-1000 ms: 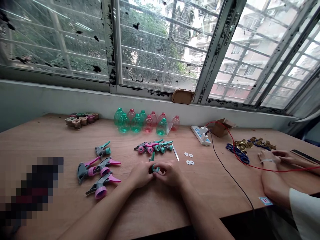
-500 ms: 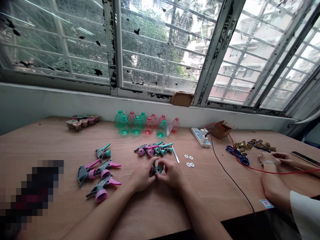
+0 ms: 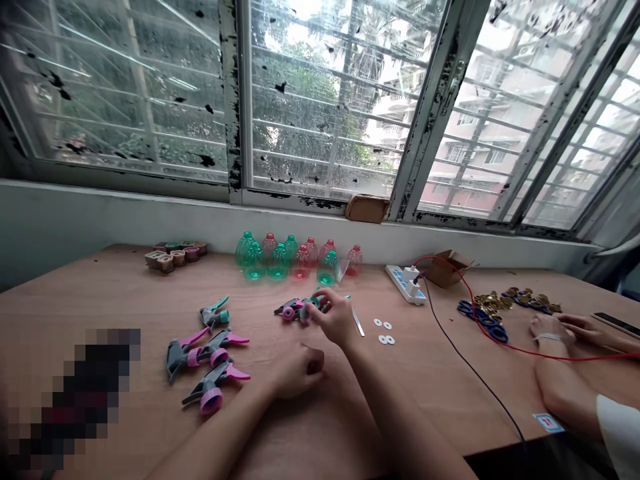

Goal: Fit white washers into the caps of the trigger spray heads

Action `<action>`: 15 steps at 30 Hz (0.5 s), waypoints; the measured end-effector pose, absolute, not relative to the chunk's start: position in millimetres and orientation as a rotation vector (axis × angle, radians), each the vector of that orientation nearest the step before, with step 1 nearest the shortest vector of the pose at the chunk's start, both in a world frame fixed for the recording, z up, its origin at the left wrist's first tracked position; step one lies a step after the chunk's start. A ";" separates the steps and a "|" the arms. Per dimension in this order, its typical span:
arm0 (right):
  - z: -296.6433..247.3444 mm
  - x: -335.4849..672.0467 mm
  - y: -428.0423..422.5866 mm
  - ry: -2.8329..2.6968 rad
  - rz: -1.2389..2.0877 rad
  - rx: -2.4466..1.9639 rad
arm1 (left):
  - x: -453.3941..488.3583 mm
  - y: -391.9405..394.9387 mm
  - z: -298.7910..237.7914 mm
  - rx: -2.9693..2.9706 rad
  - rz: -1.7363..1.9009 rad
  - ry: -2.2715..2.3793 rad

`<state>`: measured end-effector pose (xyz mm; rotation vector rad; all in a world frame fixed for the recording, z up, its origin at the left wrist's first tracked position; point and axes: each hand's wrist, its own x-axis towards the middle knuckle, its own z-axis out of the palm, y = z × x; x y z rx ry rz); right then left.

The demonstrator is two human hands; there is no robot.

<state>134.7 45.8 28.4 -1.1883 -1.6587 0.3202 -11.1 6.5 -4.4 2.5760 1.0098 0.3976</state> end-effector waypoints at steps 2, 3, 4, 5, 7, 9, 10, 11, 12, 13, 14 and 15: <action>36.1 112.7 59.0 -1.728 0.295 -1.190 | -12.3 5.9 -1.4 2.565 0.378 1.034; 38.6 102.1 65.7 -1.769 0.276 -1.205 | -13.0 5.6 0.2 2.565 0.372 1.040; 40.3 92.1 72.3 -1.814 0.256 -1.236 | -13.6 5.3 1.8 2.567 0.367 1.044; 41.1 83.1 78.5 -1.861 0.232 -1.280 | -14.1 5.0 3.2 2.568 0.363 1.045; 40.7 68.4 89.0 -1.958 0.157 -1.400 | -14.6 4.5 4.9 2.560 0.355 1.047; 38.4 58.5 96.0 -2.055 0.055 -1.525 | -14.5 4.2 5.1 2.544 0.357 1.053; 37.0 55.2 98.2 -2.102 0.007 -1.576 | -14.3 4.0 4.6 2.540 0.363 1.054; 35.6 52.9 99.6 -2.147 -0.032 -1.615 | -14.0 3.9 3.9 2.539 0.368 1.053; 34.3 51.4 100.3 -2.186 -0.062 -1.641 | -13.7 3.9 2.9 2.540 0.373 1.050; 33.3 50.6 100.6 -2.219 -0.084 -1.656 | -13.5 3.9 1.9 2.542 0.379 1.049; 32.6 50.4 100.4 -2.245 -0.102 -1.663 | -13.3 4.1 0.8 2.544 0.384 1.046; 32.3 50.6 99.9 -2.262 -0.117 -1.666 | -13.1 4.3 -0.2 2.544 0.387 1.043</action>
